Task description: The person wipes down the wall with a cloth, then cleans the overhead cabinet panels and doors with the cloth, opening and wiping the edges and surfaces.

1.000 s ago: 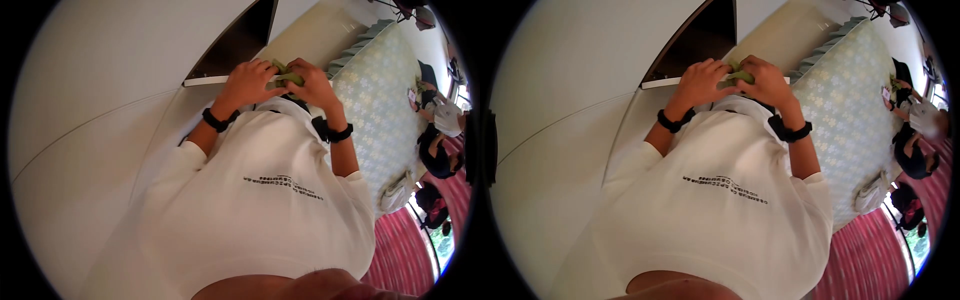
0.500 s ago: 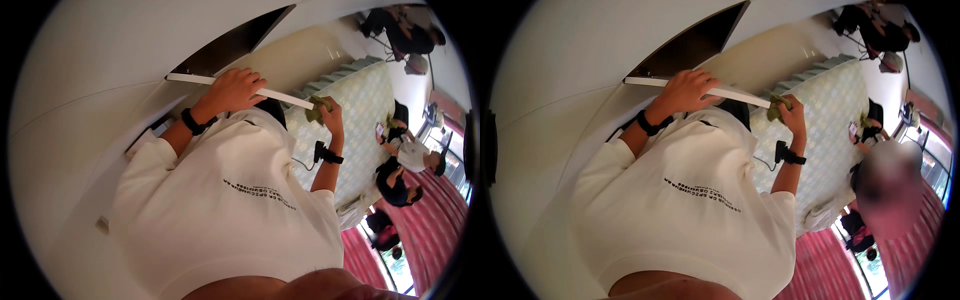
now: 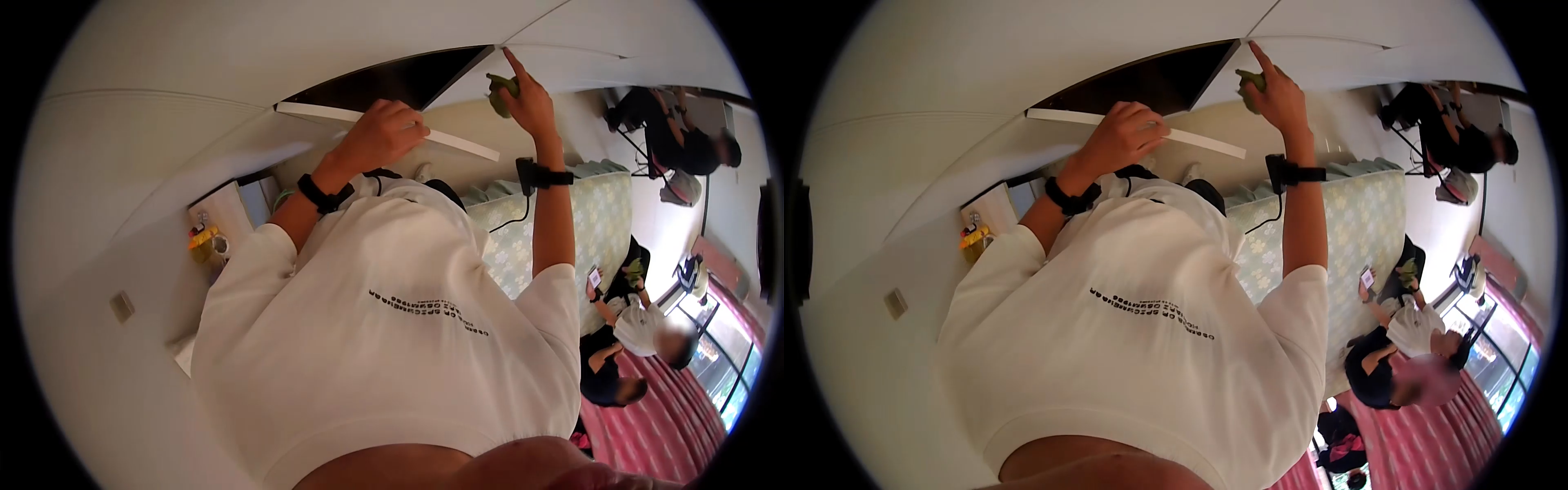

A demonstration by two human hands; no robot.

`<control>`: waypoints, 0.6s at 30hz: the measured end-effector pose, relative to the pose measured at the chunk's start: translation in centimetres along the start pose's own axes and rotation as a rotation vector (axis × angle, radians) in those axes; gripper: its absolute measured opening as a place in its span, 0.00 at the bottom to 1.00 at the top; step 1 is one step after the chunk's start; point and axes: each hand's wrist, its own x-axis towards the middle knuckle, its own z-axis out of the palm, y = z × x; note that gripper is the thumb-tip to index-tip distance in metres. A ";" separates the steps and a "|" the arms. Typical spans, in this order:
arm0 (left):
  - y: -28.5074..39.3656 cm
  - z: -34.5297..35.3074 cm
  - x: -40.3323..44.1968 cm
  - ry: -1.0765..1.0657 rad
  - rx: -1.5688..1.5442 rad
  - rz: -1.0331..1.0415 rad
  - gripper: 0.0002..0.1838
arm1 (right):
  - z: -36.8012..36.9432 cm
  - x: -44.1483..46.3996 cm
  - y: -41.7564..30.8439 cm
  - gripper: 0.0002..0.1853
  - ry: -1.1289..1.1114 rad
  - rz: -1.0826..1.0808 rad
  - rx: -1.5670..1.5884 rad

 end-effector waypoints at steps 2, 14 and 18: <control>1.0 0.3 0.1 0.059 0.051 -0.064 0.09 | -0.1 1.9 0.1 0.38 -0.014 -0.038 -0.053; 2.1 3.5 0.6 0.322 0.258 -0.384 0.08 | -1.9 2.3 1.9 0.35 -0.205 -0.053 -0.107; 2.0 4.4 1.2 0.389 0.300 -0.440 0.11 | -4.4 -0.9 2.3 0.33 -0.278 -0.068 -0.079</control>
